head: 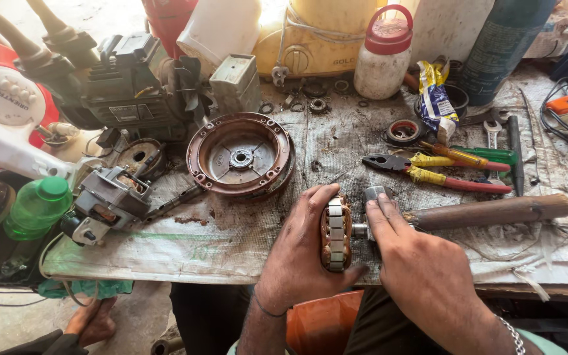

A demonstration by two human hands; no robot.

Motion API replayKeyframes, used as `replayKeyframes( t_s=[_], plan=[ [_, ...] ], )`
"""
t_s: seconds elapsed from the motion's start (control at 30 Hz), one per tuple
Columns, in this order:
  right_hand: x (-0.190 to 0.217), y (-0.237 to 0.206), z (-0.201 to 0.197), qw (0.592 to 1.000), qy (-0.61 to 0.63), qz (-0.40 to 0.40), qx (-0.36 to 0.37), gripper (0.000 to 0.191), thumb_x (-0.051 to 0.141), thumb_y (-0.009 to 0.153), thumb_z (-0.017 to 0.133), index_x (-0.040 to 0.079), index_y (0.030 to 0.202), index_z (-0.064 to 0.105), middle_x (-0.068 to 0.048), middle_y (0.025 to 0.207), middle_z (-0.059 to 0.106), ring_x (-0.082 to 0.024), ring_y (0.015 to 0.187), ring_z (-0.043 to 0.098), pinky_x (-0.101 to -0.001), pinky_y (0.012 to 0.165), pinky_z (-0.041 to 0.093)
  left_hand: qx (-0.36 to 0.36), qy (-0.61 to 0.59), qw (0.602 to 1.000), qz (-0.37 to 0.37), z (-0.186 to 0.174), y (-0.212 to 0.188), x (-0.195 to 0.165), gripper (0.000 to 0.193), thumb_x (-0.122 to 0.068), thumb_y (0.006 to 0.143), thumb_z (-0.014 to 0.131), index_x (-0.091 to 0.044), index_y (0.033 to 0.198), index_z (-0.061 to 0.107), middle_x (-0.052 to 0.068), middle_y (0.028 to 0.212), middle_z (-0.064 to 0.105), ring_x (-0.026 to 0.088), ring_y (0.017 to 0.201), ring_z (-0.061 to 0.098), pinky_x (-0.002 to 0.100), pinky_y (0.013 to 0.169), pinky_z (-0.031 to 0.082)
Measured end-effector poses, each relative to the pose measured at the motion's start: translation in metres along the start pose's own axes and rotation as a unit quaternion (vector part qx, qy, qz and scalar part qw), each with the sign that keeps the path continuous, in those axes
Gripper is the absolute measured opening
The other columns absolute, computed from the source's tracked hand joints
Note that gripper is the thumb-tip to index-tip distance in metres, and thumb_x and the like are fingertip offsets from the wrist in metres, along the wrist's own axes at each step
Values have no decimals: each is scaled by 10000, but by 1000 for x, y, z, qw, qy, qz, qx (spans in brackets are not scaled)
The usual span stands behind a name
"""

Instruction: The person uses a hammer to tap a rotor into a motor housing, then inserts a small metal ring and secures the assembly with screws. The person handles the rotor, housing, and tools on a cluttered workbench.

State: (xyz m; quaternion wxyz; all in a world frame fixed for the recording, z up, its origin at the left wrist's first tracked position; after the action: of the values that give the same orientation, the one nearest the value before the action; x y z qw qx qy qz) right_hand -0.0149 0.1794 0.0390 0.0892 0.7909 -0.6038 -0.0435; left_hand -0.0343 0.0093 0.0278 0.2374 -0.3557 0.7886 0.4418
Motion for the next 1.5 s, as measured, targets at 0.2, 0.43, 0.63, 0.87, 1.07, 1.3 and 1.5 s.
replayKeyframes(
  t_s=[0.2,0.43,0.63,0.87,1.07,1.3,1.5],
  plan=[
    [6,3,-12,1000,-1,14,16,722,40,724,595,69,1444,538,-115,1504,554,-290,901,763,-396,650,630,4,48,999,-8,-3,2,-2,1153,-239,609,939,-100,1573,322,209,1428,539,389,1315,581,510,1113,499],
    [7,3,-13,1000,19,-6,-12,701,30,725,591,45,1425,555,-149,1501,553,-293,874,765,-397,647,626,-6,40,999,-5,-5,3,-1,1056,-200,627,858,-85,1540,339,193,1288,616,350,1195,656,520,1102,513],
    [9,6,-11,1000,27,-11,3,692,15,732,605,12,1421,546,-187,1501,539,-292,877,772,-375,650,632,-10,39,999,-9,-1,2,3,947,-170,640,837,-87,1461,373,224,1363,552,385,1270,617,515,1092,524],
    [8,7,-12,999,26,-4,28,702,9,746,596,14,1444,525,-191,1519,520,-290,868,774,-370,649,634,-11,11,1000,-2,1,0,5,952,-135,649,834,-83,1475,365,222,1419,517,392,1345,576,514,1122,514],
    [9,7,-15,1000,19,-6,12,699,23,748,586,21,1444,527,-176,1512,533,-288,877,772,-375,648,635,-18,8,1000,12,1,1,5,961,-139,659,840,-83,1483,349,225,1409,517,404,1355,563,513,1134,504],
    [8,7,-16,1000,24,-2,2,714,30,735,582,23,1447,527,-170,1505,543,-298,877,770,-389,643,632,-12,-1,1000,12,2,1,5,956,-147,666,842,-89,1483,349,220,1409,519,394,1344,573,502,1128,511],
    [10,5,-20,1000,24,6,8,688,75,752,603,38,1436,537,-163,1495,553,-308,855,767,-400,633,625,-12,0,1000,3,3,0,6,963,-153,662,843,-94,1485,347,223,1416,518,400,1339,572,499,1116,517]
  ],
)
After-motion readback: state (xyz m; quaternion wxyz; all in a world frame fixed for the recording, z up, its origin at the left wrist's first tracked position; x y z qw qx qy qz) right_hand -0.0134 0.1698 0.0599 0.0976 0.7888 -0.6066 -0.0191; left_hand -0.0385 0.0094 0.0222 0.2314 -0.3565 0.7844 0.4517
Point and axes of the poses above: each hand's wrist, its own y-axis towards the middle knuckle, its own z-axis out of the palm, x = y × z, the point moved 4 cm from there along y, towards the middle knuckle
